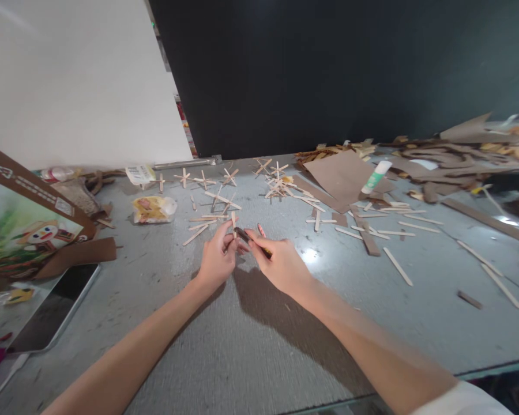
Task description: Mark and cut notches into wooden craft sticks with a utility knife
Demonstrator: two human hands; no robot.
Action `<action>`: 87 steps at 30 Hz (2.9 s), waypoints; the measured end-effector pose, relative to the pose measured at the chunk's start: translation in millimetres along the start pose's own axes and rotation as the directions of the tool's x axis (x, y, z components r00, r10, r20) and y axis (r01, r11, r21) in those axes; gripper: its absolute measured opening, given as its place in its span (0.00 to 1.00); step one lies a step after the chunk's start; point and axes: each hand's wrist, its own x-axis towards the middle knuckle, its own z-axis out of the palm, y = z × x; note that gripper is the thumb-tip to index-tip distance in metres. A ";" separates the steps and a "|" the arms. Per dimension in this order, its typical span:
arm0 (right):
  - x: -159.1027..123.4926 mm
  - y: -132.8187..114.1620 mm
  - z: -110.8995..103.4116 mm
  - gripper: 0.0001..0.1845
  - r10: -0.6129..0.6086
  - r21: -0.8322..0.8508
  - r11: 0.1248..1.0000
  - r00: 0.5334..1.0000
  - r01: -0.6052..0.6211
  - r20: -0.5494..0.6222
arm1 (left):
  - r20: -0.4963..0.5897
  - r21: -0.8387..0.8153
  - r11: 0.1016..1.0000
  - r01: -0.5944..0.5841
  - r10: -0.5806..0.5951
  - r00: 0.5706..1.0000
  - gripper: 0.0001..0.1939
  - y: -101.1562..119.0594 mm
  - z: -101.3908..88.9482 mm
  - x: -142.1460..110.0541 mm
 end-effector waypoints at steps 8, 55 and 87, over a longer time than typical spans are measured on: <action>-1.0 -4.1 0.0 0.27 -0.012 -0.013 1.000 1.000 0.012 0.010 | 0.005 0.074 0.995 -0.066 0.066 0.998 0.20 -1.0 -3.4 1.0; -6.8 -34.6 8.1 0.10 0.128 0.173 0.972 0.978 -0.157 0.167 | -0.067 0.243 0.969 0.041 -0.026 0.997 0.26 1.1 -7.6 5.8; -19.5 -50.2 13.0 0.25 0.087 -0.245 0.968 0.987 -0.053 0.131 | -0.206 0.129 0.988 0.079 -0.051 0.977 0.27 9.0 0.0 4.9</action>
